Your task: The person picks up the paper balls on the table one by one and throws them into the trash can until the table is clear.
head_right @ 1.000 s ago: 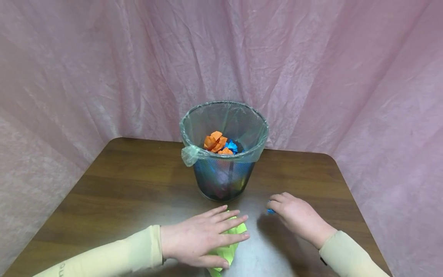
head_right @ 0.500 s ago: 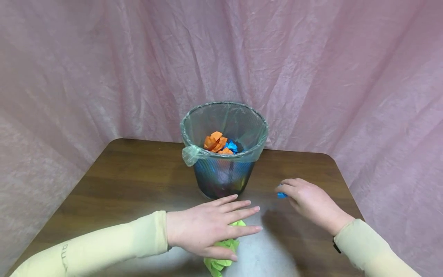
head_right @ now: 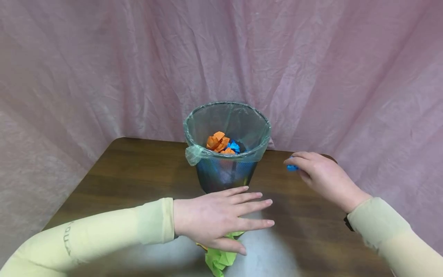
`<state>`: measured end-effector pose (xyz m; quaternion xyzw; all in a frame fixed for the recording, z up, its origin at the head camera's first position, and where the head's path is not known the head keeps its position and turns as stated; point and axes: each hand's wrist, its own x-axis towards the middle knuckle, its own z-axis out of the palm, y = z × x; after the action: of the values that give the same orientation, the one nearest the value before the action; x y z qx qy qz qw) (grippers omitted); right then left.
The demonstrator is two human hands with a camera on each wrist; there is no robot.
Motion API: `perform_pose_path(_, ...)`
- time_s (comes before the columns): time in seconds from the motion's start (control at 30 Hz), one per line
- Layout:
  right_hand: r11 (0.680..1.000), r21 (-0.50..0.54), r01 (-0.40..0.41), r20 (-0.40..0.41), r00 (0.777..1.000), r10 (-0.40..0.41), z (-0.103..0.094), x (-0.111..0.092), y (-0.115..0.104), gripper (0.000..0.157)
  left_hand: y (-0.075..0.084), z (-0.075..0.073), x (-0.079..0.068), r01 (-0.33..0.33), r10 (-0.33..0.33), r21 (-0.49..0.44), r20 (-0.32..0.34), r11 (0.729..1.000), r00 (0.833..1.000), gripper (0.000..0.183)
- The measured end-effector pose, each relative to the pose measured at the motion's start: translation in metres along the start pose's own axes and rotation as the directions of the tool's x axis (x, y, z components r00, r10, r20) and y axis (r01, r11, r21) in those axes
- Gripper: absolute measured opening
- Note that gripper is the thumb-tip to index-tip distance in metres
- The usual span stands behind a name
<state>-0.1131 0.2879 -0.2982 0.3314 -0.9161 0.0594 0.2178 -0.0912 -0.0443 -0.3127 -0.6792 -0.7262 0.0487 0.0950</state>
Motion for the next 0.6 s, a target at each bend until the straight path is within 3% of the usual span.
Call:
perform_pose_path(0.33,0.999,0.018,0.029,-0.14,0.99,-0.026,-0.037,0.04,0.004,0.051,-0.009,-0.02,-0.004,0.01,-0.01,0.002,-0.018,1.0,1.0,0.074)
perform_pose_path(0.6,0.997,0.028,0.071,-0.113,0.991,-0.067,-0.058,0.084,-0.005,0.047,-0.019,-0.051,-0.009,0.032,-0.031,0.016,-0.061,0.999,0.998,0.073)
